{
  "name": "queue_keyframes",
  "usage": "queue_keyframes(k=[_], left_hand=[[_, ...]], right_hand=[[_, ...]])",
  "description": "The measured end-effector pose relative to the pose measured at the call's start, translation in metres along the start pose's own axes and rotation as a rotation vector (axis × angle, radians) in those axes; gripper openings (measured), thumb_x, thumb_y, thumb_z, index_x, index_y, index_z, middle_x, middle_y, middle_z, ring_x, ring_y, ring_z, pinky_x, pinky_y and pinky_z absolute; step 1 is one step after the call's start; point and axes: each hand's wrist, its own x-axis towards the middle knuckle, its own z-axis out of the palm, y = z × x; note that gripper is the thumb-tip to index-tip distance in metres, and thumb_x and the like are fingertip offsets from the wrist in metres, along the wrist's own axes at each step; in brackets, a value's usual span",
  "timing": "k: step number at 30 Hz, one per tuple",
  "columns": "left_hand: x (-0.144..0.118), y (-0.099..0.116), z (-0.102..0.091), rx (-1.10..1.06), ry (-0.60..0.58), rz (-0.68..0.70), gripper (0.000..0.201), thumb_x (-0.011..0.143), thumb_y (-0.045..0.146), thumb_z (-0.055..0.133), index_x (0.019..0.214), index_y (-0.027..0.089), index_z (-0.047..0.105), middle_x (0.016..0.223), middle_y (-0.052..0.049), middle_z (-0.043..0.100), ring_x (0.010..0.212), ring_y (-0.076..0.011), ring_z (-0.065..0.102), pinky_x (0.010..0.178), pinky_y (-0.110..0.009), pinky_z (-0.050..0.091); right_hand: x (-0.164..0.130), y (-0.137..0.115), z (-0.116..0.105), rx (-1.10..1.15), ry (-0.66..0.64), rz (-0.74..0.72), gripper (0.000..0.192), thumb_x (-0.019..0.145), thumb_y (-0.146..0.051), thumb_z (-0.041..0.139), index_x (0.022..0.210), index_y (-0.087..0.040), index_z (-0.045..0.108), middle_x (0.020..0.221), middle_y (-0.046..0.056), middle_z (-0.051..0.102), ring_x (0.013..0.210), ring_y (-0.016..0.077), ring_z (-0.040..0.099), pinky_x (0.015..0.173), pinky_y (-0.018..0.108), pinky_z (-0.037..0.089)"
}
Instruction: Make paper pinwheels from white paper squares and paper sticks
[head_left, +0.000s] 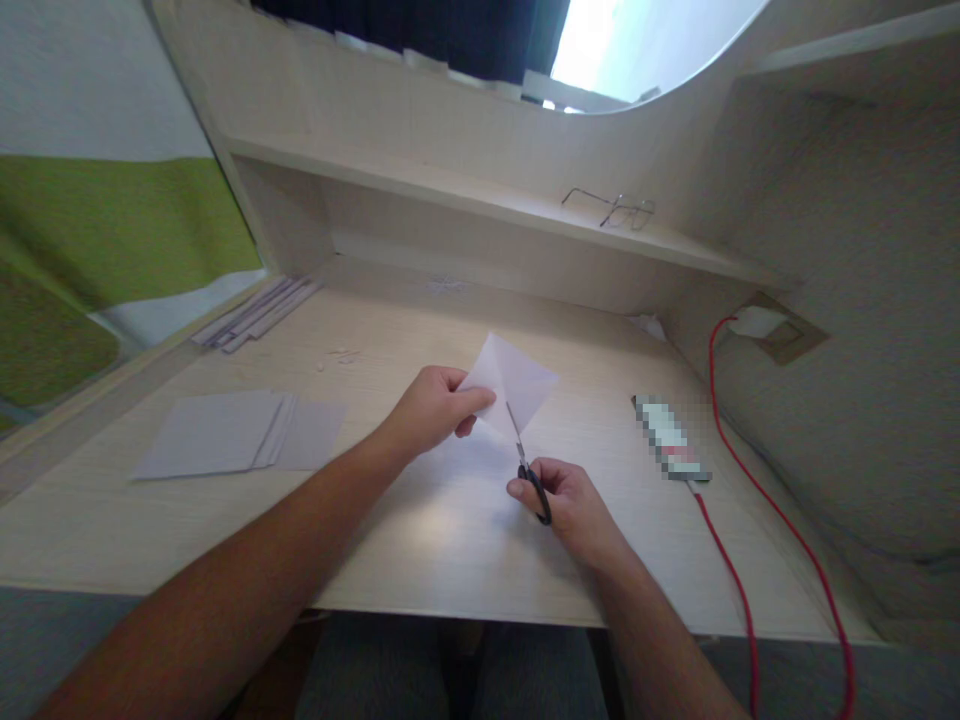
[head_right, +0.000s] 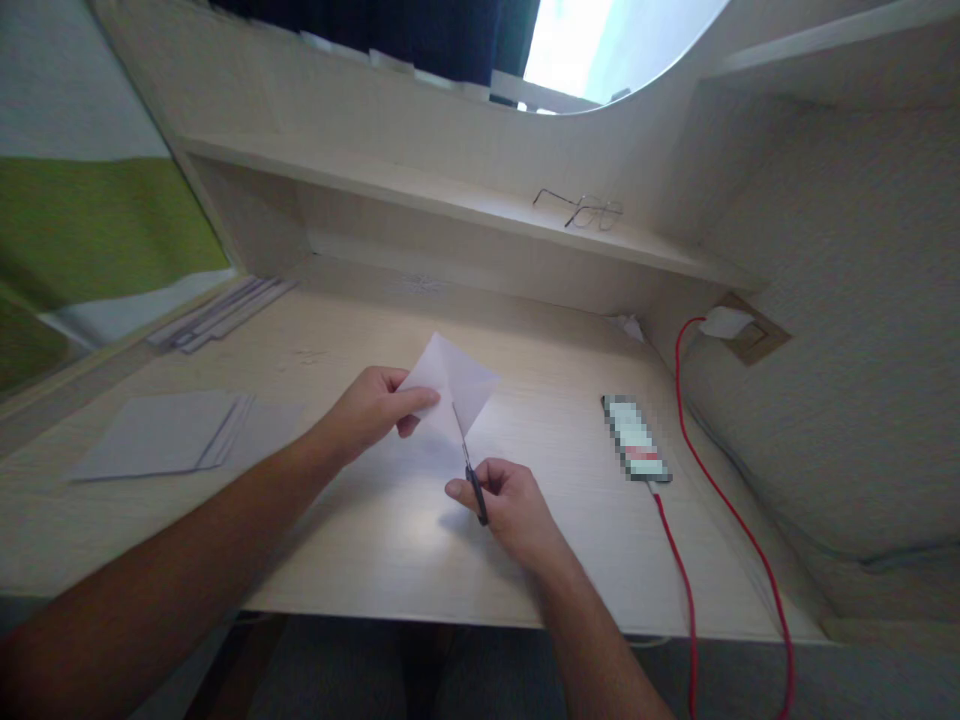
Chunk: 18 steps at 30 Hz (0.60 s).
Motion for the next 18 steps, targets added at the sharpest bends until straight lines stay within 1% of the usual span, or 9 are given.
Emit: queue_keyframes(k=[10,18], left_hand=[[-0.0005,0.0007,0.0013,0.003,-0.017,0.014,0.034,0.075,0.036,0.063,0.047,0.018,0.054,0.045,0.001,0.053,0.045,-0.0101,0.040,0.050,-0.027,0.029],[-0.0015,-0.0002,0.0011,0.011,-0.020,0.021,0.034,0.076,0.036,0.063,0.047,0.018,0.054,0.045,0.001,0.053,0.046,-0.0107,0.042,0.051,-0.027,0.030]], right_hand=[[0.0000,0.0034,-0.0008,0.013,-0.001,0.007,0.040,0.077,-0.050,0.079,0.067,-0.019,0.056,0.063,-0.004,0.049,0.060,0.0118,0.039,0.057,0.029,0.030],[0.0001,0.0013,-0.0008,0.038,-0.004,0.004,0.040,0.077,-0.050,0.079,0.067,-0.019,0.055,0.063,-0.004,0.048,0.059,0.0116,0.039,0.057,0.029,0.029]])
